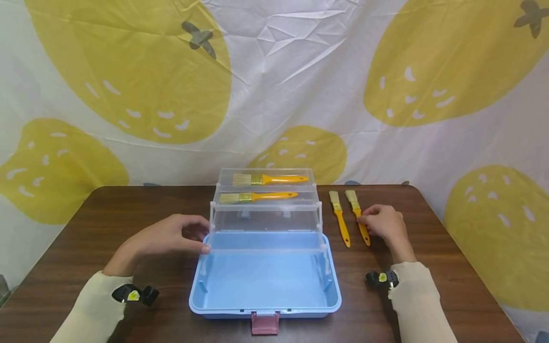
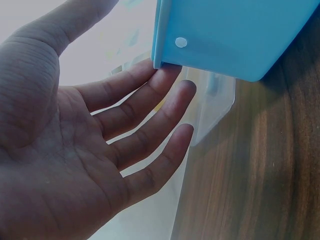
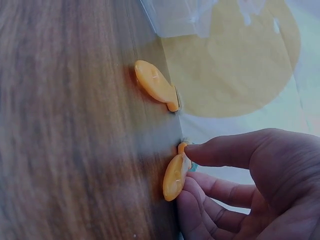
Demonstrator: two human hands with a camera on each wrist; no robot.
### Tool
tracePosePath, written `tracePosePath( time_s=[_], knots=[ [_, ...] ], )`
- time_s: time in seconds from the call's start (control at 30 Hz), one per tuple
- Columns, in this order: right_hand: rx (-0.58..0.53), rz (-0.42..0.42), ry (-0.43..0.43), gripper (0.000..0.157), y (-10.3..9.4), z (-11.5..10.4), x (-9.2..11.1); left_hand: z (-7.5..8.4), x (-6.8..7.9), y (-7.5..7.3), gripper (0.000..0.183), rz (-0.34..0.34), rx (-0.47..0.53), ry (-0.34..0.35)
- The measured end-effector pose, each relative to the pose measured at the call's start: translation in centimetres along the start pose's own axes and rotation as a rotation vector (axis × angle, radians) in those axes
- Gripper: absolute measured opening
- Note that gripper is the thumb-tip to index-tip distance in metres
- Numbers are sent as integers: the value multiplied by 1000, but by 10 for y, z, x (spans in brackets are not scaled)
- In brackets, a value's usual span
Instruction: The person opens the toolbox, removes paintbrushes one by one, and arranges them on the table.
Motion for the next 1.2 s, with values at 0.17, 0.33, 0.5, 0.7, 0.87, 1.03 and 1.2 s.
tracePosePath(
  time_s=[0.17,0.33,0.5,0.7,0.87,1.03,1.2],
  knots=[
    [18,17,-23,42,-2,-4,1,-1,0,0,57,1,0,-6],
    [62,50,-61,46,-5,-13,2,0,0,-1,57,2,0,-3],
    [99,51,-139,45,-5,-30,4,1,0,-1,57,2,1,1],
    [83,8,-250,44,-2,-60,16,1,0,0,56,1,0,-4],
    [59,-18,-298,43,2,-86,31,0,0,0,56,2,1,-11],
    [51,-15,-341,41,7,-107,47,1,0,0,56,0,-1,1],
    [28,-11,-378,35,11,-124,62,2,1,0,57,0,2,-2]
  ],
)
Point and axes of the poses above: each hand's wrist, its own x-axis away from the middle knuckle, its own y-axis out of the palm, z = x × y, the point moved 7 cm from there along -x, towards the middle knuckle, and after that the axes turned 13 degrees about -x, right-handed, at the moved point
